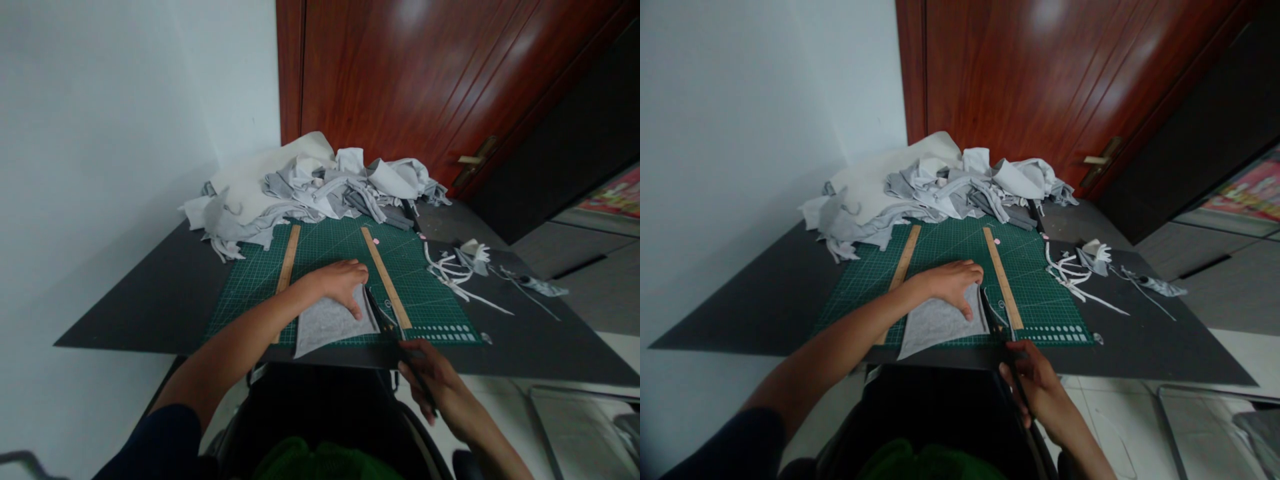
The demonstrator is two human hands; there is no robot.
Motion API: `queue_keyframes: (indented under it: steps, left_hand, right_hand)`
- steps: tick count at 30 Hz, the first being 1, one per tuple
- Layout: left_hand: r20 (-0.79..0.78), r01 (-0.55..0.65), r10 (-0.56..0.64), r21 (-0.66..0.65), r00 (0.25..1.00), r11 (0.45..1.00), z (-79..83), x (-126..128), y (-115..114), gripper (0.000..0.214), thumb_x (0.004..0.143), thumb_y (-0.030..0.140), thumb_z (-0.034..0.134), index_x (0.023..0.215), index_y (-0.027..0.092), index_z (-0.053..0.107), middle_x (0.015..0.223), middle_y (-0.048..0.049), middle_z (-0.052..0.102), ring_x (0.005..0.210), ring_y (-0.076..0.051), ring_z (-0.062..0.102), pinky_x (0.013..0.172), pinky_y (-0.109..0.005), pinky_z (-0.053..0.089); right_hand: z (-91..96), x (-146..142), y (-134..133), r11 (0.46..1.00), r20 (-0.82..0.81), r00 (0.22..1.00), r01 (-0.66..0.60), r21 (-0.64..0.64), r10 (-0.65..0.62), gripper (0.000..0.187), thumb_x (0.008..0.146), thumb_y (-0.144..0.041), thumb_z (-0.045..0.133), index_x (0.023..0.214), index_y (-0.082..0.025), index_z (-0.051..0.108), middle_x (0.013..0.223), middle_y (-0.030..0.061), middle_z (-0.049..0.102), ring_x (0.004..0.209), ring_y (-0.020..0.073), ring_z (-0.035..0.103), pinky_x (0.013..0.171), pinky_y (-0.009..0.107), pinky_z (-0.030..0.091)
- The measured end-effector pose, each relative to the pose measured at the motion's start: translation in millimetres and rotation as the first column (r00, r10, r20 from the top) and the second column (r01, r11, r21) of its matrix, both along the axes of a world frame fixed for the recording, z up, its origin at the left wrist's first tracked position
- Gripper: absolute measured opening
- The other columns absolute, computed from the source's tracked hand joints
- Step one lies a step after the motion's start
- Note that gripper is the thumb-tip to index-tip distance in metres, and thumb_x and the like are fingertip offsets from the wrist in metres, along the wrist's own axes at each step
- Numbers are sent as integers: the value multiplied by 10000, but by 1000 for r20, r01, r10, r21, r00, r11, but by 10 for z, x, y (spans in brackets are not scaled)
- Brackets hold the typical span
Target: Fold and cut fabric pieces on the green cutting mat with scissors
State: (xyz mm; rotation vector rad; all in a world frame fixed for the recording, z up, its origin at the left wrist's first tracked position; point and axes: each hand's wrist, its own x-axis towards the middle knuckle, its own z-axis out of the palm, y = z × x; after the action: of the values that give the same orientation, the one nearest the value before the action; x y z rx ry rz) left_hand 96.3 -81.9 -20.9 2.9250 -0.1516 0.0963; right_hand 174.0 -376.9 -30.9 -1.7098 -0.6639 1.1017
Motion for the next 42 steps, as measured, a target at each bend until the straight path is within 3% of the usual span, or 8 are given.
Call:
queue_keyframes:
  steps: [10, 14, 19, 27, 31, 35, 38, 42]
  left_hand:
    - [39, -2, 3, -24, 999, 1000, -12, -42, -19, 765, 614, 695, 829, 1149, 177, 653, 1223, -109, 616, 1140, -314, 524, 963, -390, 397]
    - [47, -9, 10, -33, 999, 999, -11, -55, -21, 658, 642, 686, 822, 1027, 182, 651, 1113, -85, 624, 1078, -292, 541, 879, -348, 401]
    - [112, 26, -20, -55, 993, 998, -90, -43, 15, 529, 709, 637, 807, 913, 189, 614, 1038, -61, 613, 1021, -256, 538, 861, -327, 398]
    - [126, -37, 42, -37, 991, 999, -103, -40, -42, 466, 772, 614, 776, 830, 181, 617, 1006, -56, 604, 985, -243, 537, 796, -315, 402]
    - [136, -49, 44, 31, 990, 998, -123, -49, -48, 389, 810, 549, 770, 836, 180, 651, 998, -50, 616, 979, -235, 546, 810, -319, 412]
    - [149, -70, 56, 89, 987, 994, -122, -78, -41, 325, 855, 507, 740, 892, 190, 680, 1058, -53, 626, 1017, -239, 546, 815, -329, 425]
    - [143, -73, 55, 123, 988, 990, -99, -106, -51, 319, 885, 513, 704, 918, 197, 685, 1100, -53, 631, 1034, -239, 538, 825, -340, 428]
    - [126, -95, 75, 160, 989, 982, -104, -133, -67, 343, 908, 543, 662, 934, 202, 679, 1149, -43, 626, 1066, -243, 532, 863, -358, 428]
  right_hand:
    - [-130, 87, -2, 993, -39, 994, 105, 60, -103, 595, 770, -616, 777, 1132, -227, 510, 582, -118, 451, 370, 54, 351, 314, 167, 292]
    - [-132, 173, 29, 982, -38, 984, 178, 62, -176, 646, 746, -647, 782, 1139, -208, 516, 521, -125, 424, 385, 67, 340, 333, 172, 278]
    - [-77, 352, 35, 969, 20, 973, 227, 94, -230, 659, 723, -694, 771, 1097, -211, 523, 514, -109, 467, 380, 71, 342, 372, 198, 278]
    - [162, 750, 36, 985, 169, 973, 142, 99, -158, 645, 764, -704, 726, 1145, -231, 509, 612, -68, 558, 349, 62, 356, 378, 213, 269]
    - [438, 945, 369, 994, 266, 961, 49, 97, -73, 713, 691, -689, 779, 1164, -240, 489, 705, -35, 629, 367, 92, 446, 340, 237, 364]
    - [644, 1098, 1001, 982, 302, 953, -32, 188, -27, 687, 683, -626, 795, 1160, -244, 483, 732, -24, 655, 444, 135, 550, 337, 220, 373]
    - [584, 1145, 1540, 964, 352, 936, -111, 241, 20, 617, 653, -565, 816, 1075, -236, 507, 640, -65, 607, 398, 122, 502, 334, 229, 380]
    - [237, 1075, 1992, 940, 305, 952, -68, 333, -39, 610, 643, -543, 776, 1094, -227, 512, 672, -53, 640, 448, 155, 572, 384, 265, 448]
